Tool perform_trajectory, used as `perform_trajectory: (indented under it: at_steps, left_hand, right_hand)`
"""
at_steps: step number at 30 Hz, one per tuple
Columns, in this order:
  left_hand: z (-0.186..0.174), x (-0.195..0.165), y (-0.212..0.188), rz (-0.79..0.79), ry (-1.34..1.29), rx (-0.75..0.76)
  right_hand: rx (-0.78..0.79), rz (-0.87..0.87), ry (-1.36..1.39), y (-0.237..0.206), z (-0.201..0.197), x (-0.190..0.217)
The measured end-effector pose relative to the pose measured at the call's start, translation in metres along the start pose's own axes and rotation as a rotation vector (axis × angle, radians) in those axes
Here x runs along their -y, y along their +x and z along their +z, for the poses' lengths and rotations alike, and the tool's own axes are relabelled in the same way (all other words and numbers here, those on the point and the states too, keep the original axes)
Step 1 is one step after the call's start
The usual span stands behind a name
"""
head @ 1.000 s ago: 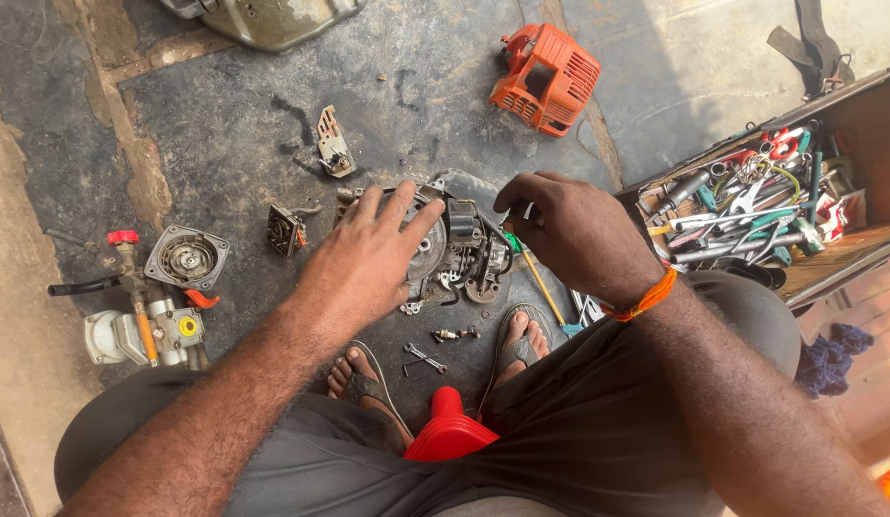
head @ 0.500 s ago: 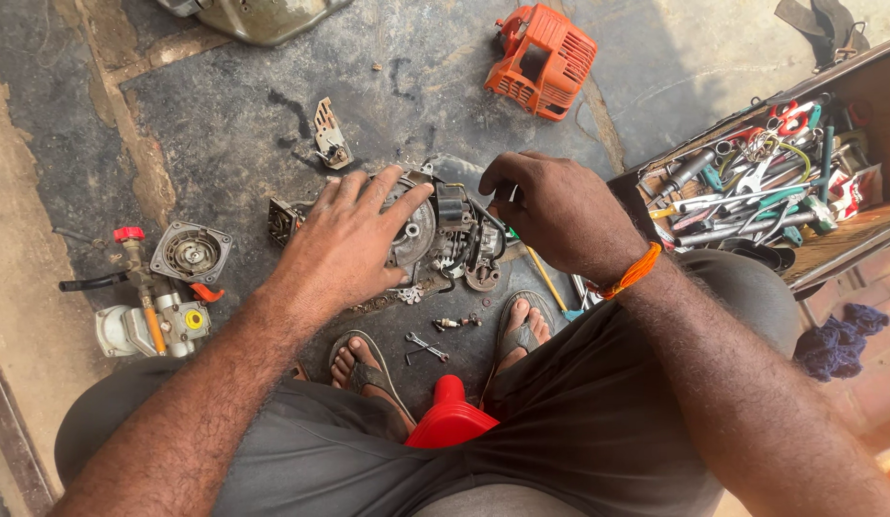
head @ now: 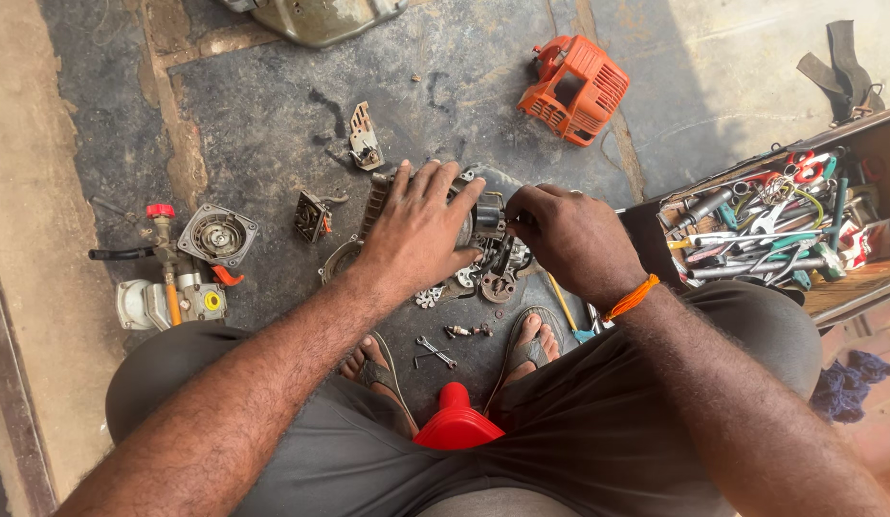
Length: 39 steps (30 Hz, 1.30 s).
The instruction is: The person sits on the floor and uses a wrench to tighten bolts on a disassembled engine block. They rotate the engine to access different sides and continue tightening fasteners.
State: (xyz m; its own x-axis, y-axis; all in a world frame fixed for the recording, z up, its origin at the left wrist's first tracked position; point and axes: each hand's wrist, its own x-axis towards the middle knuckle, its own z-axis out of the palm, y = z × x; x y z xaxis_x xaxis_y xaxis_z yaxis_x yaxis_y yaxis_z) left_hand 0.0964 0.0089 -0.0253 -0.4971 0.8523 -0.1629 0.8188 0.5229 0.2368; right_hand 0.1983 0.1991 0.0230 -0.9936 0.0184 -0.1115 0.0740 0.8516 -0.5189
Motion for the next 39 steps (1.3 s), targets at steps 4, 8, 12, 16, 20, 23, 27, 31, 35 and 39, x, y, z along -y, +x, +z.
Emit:
perform_trajectory:
  at_steps: [4,8,12,16,20,23,27,31,35,39]
  left_hand:
    - [-0.005,0.006,-0.003,0.046,-0.023,-0.004]
    - [-0.012,0.010,-0.006,0.061,-0.072,-0.003]
    - [-0.014,0.008,-0.005,0.056,-0.063,0.003]
    - [-0.012,0.005,-0.002,0.045,-0.043,0.018]
    - [-0.011,0.000,-0.001,0.016,-0.074,-0.024]
    - [-0.010,-0.005,0.000,-0.009,-0.065,-0.063]
    - [-0.011,-0.007,0.002,-0.019,-0.055,-0.020]
    - [-0.012,-0.008,0.006,-0.027,-0.045,0.028]
    - [-0.013,-0.009,0.004,-0.030,-0.046,0.028]
    - [-0.016,-0.010,0.006,-0.044,-0.044,0.068]
  right_hand:
    - [0.035,0.018,0.033,0.002,0.001,0.001]
    - [0.040,-0.026,0.019,0.003,0.002,-0.001]
    - [0.043,-0.023,0.000,0.004,0.003,-0.002]
    - [0.029,-0.049,-0.021,0.003,0.004,-0.003]
    - [0.035,-0.050,-0.093,0.000,0.005,-0.001]
    - [0.005,-0.118,-0.172,0.000,0.006,0.000]
    - [-0.008,-0.164,-0.247,0.000,0.008,0.000]
    - [0.029,-0.139,-0.212,0.002,0.013,0.001]
    - [0.035,-0.083,-0.129,0.001,0.010,0.002]
    - [0.025,-0.030,-0.031,0.003,0.003,0.002]
